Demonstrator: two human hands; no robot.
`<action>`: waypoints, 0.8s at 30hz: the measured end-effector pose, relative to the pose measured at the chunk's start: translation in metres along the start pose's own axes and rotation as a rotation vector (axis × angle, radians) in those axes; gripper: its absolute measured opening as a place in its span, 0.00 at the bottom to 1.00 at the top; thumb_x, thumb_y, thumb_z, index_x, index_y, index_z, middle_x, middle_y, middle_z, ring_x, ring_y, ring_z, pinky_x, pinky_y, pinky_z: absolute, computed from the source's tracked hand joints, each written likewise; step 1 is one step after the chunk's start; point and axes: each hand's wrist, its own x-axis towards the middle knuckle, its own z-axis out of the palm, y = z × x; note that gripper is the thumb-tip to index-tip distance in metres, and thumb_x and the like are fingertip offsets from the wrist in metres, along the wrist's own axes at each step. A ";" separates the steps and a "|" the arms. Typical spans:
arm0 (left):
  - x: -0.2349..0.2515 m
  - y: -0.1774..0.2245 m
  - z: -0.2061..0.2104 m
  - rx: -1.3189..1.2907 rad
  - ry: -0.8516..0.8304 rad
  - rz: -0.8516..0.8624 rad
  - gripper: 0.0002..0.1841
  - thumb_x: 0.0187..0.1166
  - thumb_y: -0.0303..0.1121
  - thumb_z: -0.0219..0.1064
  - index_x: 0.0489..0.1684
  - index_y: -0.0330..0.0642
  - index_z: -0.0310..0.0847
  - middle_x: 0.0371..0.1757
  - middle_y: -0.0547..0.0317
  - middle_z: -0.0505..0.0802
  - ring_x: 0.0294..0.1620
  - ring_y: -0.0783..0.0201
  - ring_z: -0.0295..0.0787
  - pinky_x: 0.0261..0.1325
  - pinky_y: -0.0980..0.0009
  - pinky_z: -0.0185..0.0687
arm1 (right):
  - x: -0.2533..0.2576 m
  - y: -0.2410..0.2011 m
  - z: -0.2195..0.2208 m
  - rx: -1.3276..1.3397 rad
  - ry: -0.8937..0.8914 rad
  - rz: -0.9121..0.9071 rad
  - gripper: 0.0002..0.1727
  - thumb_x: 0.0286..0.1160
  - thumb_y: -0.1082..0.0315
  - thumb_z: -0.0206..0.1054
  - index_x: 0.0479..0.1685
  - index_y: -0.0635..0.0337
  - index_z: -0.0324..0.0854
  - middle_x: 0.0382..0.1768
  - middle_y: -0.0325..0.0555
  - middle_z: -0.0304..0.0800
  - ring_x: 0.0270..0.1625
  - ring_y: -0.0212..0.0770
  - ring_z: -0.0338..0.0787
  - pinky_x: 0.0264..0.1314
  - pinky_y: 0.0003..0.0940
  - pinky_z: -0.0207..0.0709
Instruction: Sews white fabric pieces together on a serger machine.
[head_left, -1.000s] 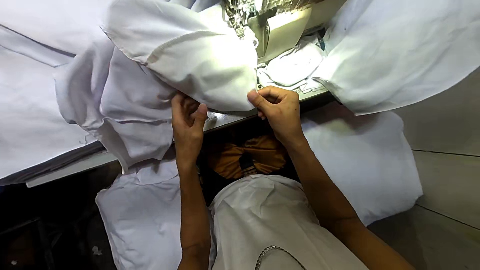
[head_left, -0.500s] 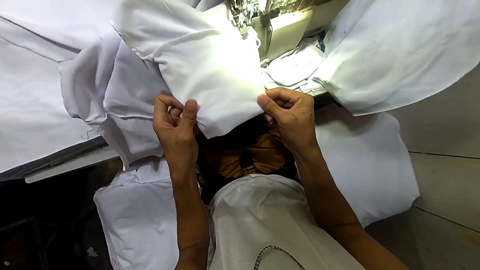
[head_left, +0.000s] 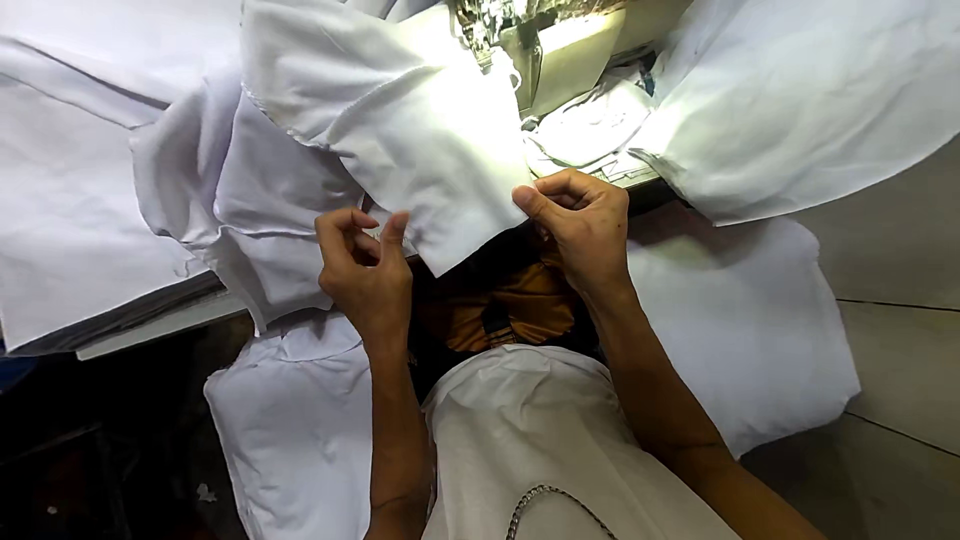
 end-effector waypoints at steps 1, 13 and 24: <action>0.000 0.005 -0.001 0.107 -0.006 0.149 0.20 0.77 0.44 0.76 0.52 0.39 0.78 0.34 0.60 0.83 0.31 0.68 0.80 0.33 0.72 0.77 | -0.002 0.000 -0.001 0.012 0.002 -0.007 0.07 0.74 0.65 0.78 0.38 0.57 0.87 0.22 0.38 0.86 0.15 0.29 0.77 0.15 0.19 0.72; 0.037 0.037 0.034 0.588 -0.382 0.663 0.33 0.82 0.20 0.55 0.92 0.37 0.57 0.93 0.46 0.63 0.94 0.48 0.55 0.91 0.48 0.53 | -0.003 -0.006 0.009 0.009 0.039 -0.142 0.18 0.74 0.67 0.77 0.62 0.53 0.83 0.23 0.37 0.87 0.17 0.30 0.79 0.15 0.21 0.71; 0.020 0.034 0.023 0.676 -0.399 0.605 0.37 0.77 0.16 0.56 0.92 0.30 0.52 0.95 0.44 0.57 0.97 0.50 0.45 0.93 0.41 0.40 | 0.008 0.013 0.006 -0.037 0.093 -0.238 0.10 0.74 0.72 0.76 0.52 0.60 0.91 0.40 0.39 0.95 0.31 0.26 0.89 0.32 0.18 0.84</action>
